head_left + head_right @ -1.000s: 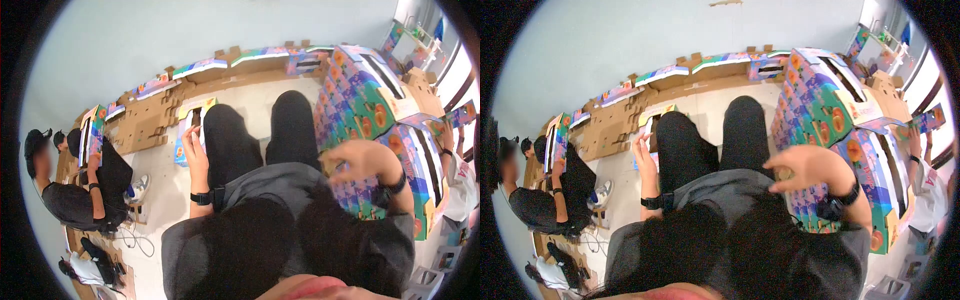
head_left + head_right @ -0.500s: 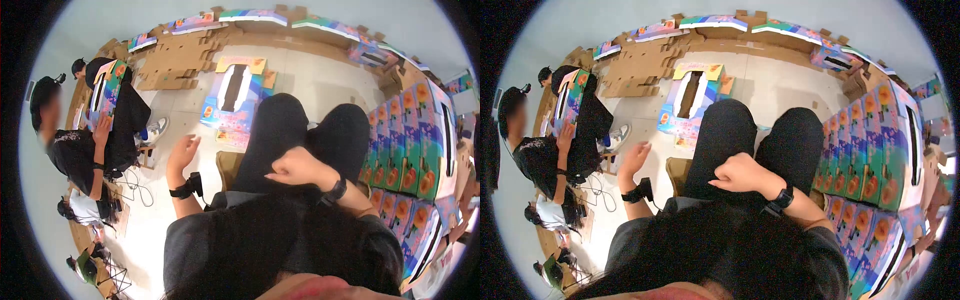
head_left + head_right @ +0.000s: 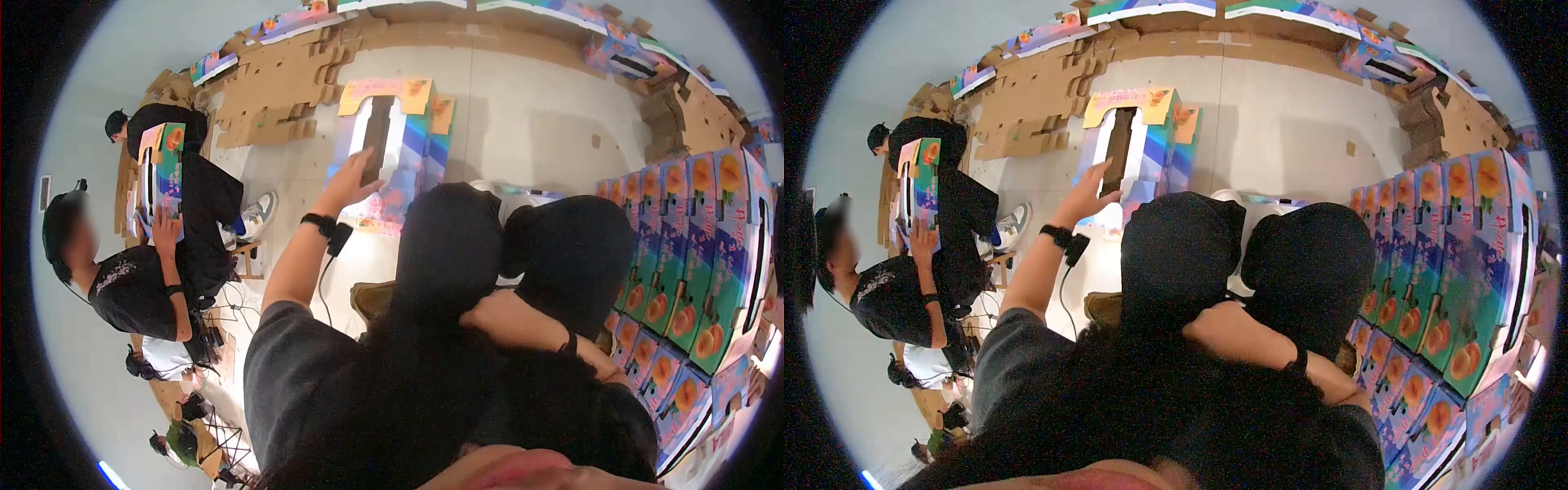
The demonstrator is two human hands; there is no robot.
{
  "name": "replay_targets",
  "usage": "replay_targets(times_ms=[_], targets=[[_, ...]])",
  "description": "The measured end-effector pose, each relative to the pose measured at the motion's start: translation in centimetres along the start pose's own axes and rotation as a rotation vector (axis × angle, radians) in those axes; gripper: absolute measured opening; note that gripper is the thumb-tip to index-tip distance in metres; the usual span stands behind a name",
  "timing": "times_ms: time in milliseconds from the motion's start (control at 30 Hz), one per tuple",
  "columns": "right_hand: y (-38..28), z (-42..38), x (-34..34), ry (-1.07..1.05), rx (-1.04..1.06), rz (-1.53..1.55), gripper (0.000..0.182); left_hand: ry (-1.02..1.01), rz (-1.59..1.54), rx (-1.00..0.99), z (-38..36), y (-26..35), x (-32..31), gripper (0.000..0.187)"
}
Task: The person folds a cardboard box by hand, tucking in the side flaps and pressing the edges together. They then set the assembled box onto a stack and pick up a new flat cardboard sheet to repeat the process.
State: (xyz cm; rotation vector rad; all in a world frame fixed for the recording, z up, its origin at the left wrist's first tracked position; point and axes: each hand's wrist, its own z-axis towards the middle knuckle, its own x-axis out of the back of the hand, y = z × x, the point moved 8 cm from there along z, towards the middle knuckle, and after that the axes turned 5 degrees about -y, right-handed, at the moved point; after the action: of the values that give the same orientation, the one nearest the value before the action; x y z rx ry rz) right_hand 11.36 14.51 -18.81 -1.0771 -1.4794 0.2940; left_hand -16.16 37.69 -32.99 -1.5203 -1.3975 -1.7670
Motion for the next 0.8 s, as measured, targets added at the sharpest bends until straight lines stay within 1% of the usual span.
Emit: replay_targets(times_ms=[100, 133, 200, 233, 267, 367, 400, 500, 600, 700, 733, 767, 800], targets=[[0.7, 0.1, -0.7, -0.002, 0.032, 0.009, 0.013, -0.076, 0.013, 0.197, 2.4, -2.3, -4.5, 0.109], [0.7, 0.0, -1.0, 0.013, 0.052, 0.009, 0.017, -0.137, 0.003, 0.306, 2.7, -3.3, -6.3, 0.122], [0.7, -0.1, -1.3, 0.038, 0.095, 0.002, 0.025, -0.102, -0.117, 0.427, 3.0, -4.6, -9.1, 0.125], [0.7, 0.1, -1.3, 0.009, 0.093, 0.008, 0.028, -0.083, -0.175, 0.489, 3.1, -4.8, -9.8, 0.126], [0.6, 0.1, -1.0, -0.024, 0.091, 0.013, 0.032, 0.032, -0.182, 0.590, 2.4, -4.9, -10.3, 0.121], [0.6, 0.1, -1.1, -0.115, 0.078, 0.038, 0.040, -0.204, -0.275, 0.768, 2.1, -3.4, -10.2, 0.110], [0.6, 0.0, -1.4, -0.142, 0.069, 0.050, 0.043, -0.047, -0.272, 0.711, 2.1, -3.2, -9.7, 0.097], [0.7, -0.1, -1.5, -0.103, 0.084, 0.075, 0.042, -0.049, -0.276, 0.710, 2.3, -3.9, -10.1, 0.093], [0.4, 0.2, -1.2, -0.139, 0.047, 0.038, 0.043, 0.010, -0.209, 0.669, 2.7, -4.5, -10.0, 0.087], [0.0, 0.3, -0.9, -0.230, 0.009, 0.001, 0.044, 0.010, -0.151, 0.729, 2.3, -2.8, -8.8, 0.085], [0.2, 0.2, -0.8, -0.126, 0.035, 0.032, 0.038, 0.052, -0.149, 0.718, 1.8, -1.9, -8.0, 0.082], [0.5, 0.0, -1.7, -0.022, 0.065, 0.061, 0.032, 0.136, -0.124, 0.685, 1.5, -1.9, -8.1, 0.078], [0.5, -0.2, -1.7, 0.079, 0.100, 0.091, 0.027, 0.136, -0.093, 0.672, 1.3, -1.2, -7.6, 0.080]])
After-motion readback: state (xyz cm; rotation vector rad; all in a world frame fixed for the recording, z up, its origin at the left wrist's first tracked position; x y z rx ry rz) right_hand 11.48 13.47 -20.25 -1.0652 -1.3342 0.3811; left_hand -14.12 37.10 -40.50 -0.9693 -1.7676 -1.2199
